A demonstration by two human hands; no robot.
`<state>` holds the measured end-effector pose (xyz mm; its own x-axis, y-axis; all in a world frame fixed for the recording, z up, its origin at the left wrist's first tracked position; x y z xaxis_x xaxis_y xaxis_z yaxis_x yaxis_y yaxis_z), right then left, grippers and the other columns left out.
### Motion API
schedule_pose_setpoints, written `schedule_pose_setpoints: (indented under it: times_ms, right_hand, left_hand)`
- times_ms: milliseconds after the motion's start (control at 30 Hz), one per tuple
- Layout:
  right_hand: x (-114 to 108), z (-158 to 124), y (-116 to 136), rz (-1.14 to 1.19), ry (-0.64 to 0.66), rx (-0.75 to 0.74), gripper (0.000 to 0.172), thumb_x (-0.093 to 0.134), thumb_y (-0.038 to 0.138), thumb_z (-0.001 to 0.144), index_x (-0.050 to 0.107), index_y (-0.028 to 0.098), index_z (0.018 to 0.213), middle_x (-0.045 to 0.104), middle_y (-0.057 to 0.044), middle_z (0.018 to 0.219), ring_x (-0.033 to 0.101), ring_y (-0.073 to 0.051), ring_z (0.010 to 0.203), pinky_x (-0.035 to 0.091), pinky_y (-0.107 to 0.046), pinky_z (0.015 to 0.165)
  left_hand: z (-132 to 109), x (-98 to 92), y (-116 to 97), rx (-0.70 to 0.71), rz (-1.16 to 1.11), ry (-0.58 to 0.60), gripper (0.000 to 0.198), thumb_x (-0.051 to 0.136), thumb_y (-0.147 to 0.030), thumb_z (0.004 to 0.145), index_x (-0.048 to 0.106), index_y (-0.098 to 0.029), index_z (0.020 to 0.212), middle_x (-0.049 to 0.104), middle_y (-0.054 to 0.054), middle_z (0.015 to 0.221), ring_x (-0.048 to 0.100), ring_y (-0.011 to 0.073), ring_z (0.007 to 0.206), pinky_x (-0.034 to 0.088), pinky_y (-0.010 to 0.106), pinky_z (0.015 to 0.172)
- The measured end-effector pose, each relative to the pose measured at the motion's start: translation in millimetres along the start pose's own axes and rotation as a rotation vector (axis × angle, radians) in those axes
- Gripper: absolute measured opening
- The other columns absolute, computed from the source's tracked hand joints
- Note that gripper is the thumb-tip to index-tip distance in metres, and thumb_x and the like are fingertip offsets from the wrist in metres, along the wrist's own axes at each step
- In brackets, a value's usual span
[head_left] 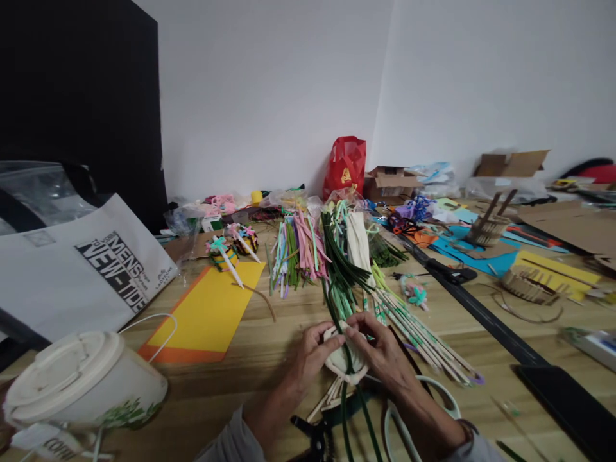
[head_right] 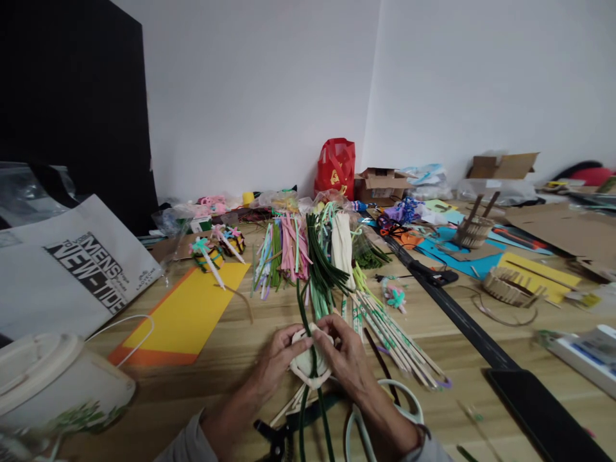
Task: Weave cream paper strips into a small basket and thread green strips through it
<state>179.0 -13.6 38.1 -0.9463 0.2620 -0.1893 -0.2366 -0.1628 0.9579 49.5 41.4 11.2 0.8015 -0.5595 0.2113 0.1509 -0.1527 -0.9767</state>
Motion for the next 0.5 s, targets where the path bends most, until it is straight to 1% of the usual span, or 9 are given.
schedule_pose_setpoints:
  times_ms: [133, 200, 267, 367, 500]
  right_hand:
    - [-4, 2, 0, -0.089, -0.042, -0.051, 0.025, 0.058, 0.042, 0.086, 0.065, 0.017, 0.089, 0.059, -0.004, 0.080, 0.055, -0.019, 0.076, 0.042, -0.028, 0.064]
    - [-4, 3, -2, -0.109, -0.045, -0.071, 0.023, 0.060, 0.040, 0.085, 0.065, 0.018, 0.086, 0.059, -0.004, 0.080, 0.056, -0.020, 0.078, 0.042, -0.029, 0.068]
    - [-5, 3, -4, -0.112, -0.043, -0.078, 0.021, 0.062, 0.039, 0.083, 0.064, 0.018, 0.081, 0.057, -0.003, 0.078, 0.054, -0.019, 0.076, 0.041, -0.028, 0.068]
    - [-5, 4, -8, -0.048, -0.027, -0.030, 0.021, 0.063, 0.038, 0.082, 0.063, 0.018, 0.078, 0.055, -0.001, 0.073, 0.052, -0.017, 0.071, 0.039, -0.028, 0.064]
    - [-3, 5, -12, 0.140, -0.005, 0.103, 0.025, 0.066, 0.042, 0.079, 0.062, 0.018, 0.080, 0.054, 0.000, 0.071, 0.049, -0.016, 0.067, 0.037, -0.026, 0.060]
  left_hand:
    - [-2, 4.7, 0, 0.026, 0.105, -0.027, 0.028, 0.074, -0.038, 0.069, 0.069, -0.012, 0.077, 0.059, 0.001, 0.067, 0.050, 0.0134, 0.063, 0.040, 0.023, 0.061]
    - [-5, 7.1, -1, 0.042, 0.177, -0.034, 0.029, 0.074, -0.039, 0.069, 0.071, -0.012, 0.079, 0.062, 0.002, 0.070, 0.053, 0.0158, 0.068, 0.042, 0.025, 0.065]
    - [-8, 9.2, -1, 0.052, 0.218, -0.043, 0.032, 0.074, -0.039, 0.069, 0.072, -0.013, 0.087, 0.066, 0.004, 0.077, 0.057, 0.0191, 0.076, 0.044, 0.027, 0.071]
    - [-10, 12.0, 0, 0.037, 0.217, -0.039, 0.034, 0.074, -0.038, 0.069, 0.072, -0.014, 0.094, 0.068, 0.005, 0.084, 0.058, 0.0208, 0.081, 0.045, 0.027, 0.073]
    - [-9, 12.7, 4, -0.001, 0.160, -0.029, 0.030, 0.074, -0.035, 0.068, 0.071, -0.013, 0.088, 0.064, 0.003, 0.078, 0.055, 0.0170, 0.073, 0.043, 0.024, 0.067]
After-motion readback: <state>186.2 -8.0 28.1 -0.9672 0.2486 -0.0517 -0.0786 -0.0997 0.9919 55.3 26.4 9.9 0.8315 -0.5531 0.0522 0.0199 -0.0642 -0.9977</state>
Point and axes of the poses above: each hand's wrist, its own z-axis towards the middle knuckle, its own x-axis out of the palm, y = z × x, the point moved 5 cm from there along z, towards the middle knuckle
